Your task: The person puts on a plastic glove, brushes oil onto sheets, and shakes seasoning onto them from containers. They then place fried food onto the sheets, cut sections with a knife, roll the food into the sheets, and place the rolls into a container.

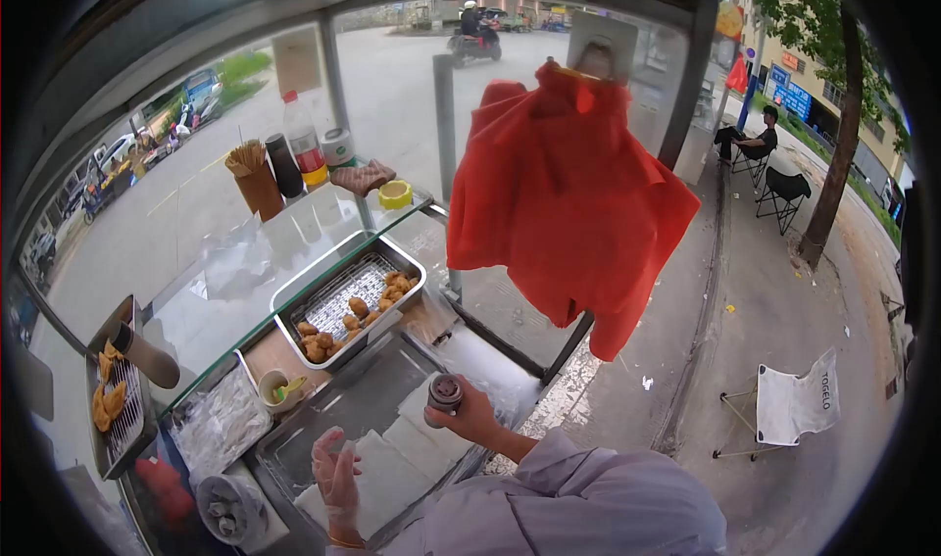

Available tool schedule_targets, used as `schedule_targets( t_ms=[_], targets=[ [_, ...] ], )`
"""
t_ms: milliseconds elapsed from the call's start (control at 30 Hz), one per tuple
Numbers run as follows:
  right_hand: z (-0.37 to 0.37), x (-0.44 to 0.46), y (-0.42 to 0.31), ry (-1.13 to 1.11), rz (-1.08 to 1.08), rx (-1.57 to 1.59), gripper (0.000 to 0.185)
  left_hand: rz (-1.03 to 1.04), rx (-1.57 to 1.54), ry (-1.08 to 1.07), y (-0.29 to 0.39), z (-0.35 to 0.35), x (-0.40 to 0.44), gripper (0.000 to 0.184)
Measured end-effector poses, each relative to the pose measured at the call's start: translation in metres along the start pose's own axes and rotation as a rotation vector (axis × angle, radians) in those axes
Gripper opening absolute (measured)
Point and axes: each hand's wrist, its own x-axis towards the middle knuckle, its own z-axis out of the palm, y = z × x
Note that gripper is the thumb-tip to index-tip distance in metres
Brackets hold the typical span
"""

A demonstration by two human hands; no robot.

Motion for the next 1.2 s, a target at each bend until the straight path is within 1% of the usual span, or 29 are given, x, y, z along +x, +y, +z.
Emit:
schedule_targets(
  t_ms=[33, 67, 100, 133, 167, 233, 267, 300, 333, 400, 433, 500, 533, 567, 633, 667, 700, 767, 800, 833, 867, 900, 933, 1000, 1033, 1067, 1100, 1167, 1200],
  targets=[
    [0.001, 0.0, -0.006, 0.018, -0.07, 0.022, 0.05, 0.001, 0.03, 0.008, -0.014, -0.007, -0.011, 0.034],
    [0.009, 0.004, -0.007, 0.027, -0.122, 0.129, 0.049, -0.083, 0.01, 0.038, -0.014, -0.012, -0.017, 0.033],
    [0.014, 0.012, -0.005, -0.044, -0.134, 0.037, 0.049, -0.106, 0.024, 0.045, -0.013, -0.018, -0.024, 0.033],
    [0.021, 0.024, 0.004, -0.151, -0.094, 0.017, 0.048, -0.154, 0.079, 0.04, -0.013, -0.024, -0.029, 0.032],
    [0.034, 0.03, 0.018, -0.096, -0.059, 0.079, 0.046, -0.139, 0.088, 0.043, -0.015, -0.028, -0.035, 0.033],
    [0.036, 0.031, 0.015, -0.074, -0.095, 0.121, 0.045, -0.17, 0.068, 0.042, -0.019, -0.04, -0.044, 0.034],
    [0.04, 0.027, 0.0, -0.07, -0.073, 0.32, 0.044, -0.166, 0.07, 0.053, -0.024, -0.046, -0.053, 0.034],
    [0.041, 0.018, -0.012, -0.051, -0.037, 0.512, 0.043, -0.223, 0.065, 0.099, -0.03, -0.051, -0.065, 0.034],
    [0.039, 0.013, -0.005, -0.099, -0.012, 0.512, 0.043, -0.268, 0.055, 0.148, -0.035, -0.058, -0.071, 0.033],
    [0.037, 0.013, 0.005, -0.343, 0.015, 0.089, 0.039, -0.315, 0.057, 0.231, -0.048, -0.07, -0.085, 0.03],
    [0.041, 0.006, 0.004, -0.362, 0.017, 0.095, 0.039, -0.325, 0.06, 0.249, -0.055, -0.078, -0.094, 0.03],
    [0.044, -0.003, -0.003, -0.245, 0.04, 0.362, 0.037, -0.415, 0.083, 0.255, -0.062, -0.086, -0.107, 0.029],
    [0.048, -0.006, -0.007, -0.198, 0.008, 0.443, 0.039, -0.435, 0.08, 0.27, -0.064, -0.086, -0.114, 0.029],
    [0.052, -0.003, -0.012, -0.254, -0.034, 0.387, 0.039, -0.444, 0.07, 0.314, -0.065, -0.088, -0.119, 0.029],
    [0.066, 0.011, -0.002, -0.442, 0.018, 0.165, 0.038, -0.457, 0.07, 0.362, -0.069, -0.095, -0.129, 0.029],
    [0.076, 0.01, -0.001, -0.364, 0.035, 0.194, 0.038, -0.483, 0.053, 0.335, -0.077, -0.099, -0.132, 0.03],
    [0.083, 0.01, -0.013, -0.376, 0.027, 0.201, 0.038, -0.502, 0.031, 0.32, -0.082, -0.102, -0.13, 0.032],
    [0.09, 0.002, -0.041, -0.217, -0.02, 0.5, 0.04, -0.471, 0.034, 0.36, -0.067, -0.102, -0.131, 0.032],
    [0.095, -0.002, -0.047, -0.264, -0.036, 0.494, 0.041, -0.43, 0.048, 0.368, -0.061, -0.102, -0.132, 0.032],
    [0.099, -0.004, -0.039, -0.275, -0.035, 0.503, 0.041, -0.432, 0.053, 0.382, -0.062, -0.104, -0.133, 0.032],
    [0.104, -0.004, -0.023, -0.398, -0.011, 0.352, 0.04, -0.457, 0.042, 0.385, -0.066, -0.106, -0.134, 0.032],
    [0.11, -0.006, -0.028, -0.514, 0.013, 0.198, 0.039, -0.483, 0.032, 0.385, -0.063, -0.108, -0.133, 0.032],
    [0.111, -0.014, -0.033, -0.479, 0.003, 0.284, 0.039, -0.478, 0.033, 0.403, -0.061, -0.111, -0.13, 0.032],
    [0.116, -0.02, -0.048, -0.552, -0.014, 0.314, 0.039, -0.435, 0.019, 0.397, -0.055, -0.111, -0.139, 0.033],
    [0.118, -0.025, -0.053, -0.587, -0.026, 0.348, 0.04, -0.447, 0.022, 0.41, -0.057, -0.11, -0.145, 0.033],
    [0.127, -0.023, -0.044, -0.635, -0.073, 0.23, 0.037, -0.468, -0.008, 0.43, -0.063, -0.111, -0.147, 0.03],
    [0.133, -0.026, -0.048, -0.637, -0.073, 0.243, 0.037, -0.485, -0.036, 0.445, -0.065, -0.115, -0.148, 0.028],
    [0.145, -0.027, -0.057, -0.469, 0.029, 0.438, 0.038, -0.475, -0.019, 0.457, -0.068, -0.122, -0.15, 0.028],
    [0.145, -0.028, -0.072, -0.431, 0.01, 0.524, 0.038, -0.483, -0.018, 0.461, -0.068, -0.121, -0.156, 0.028]
  ],
)
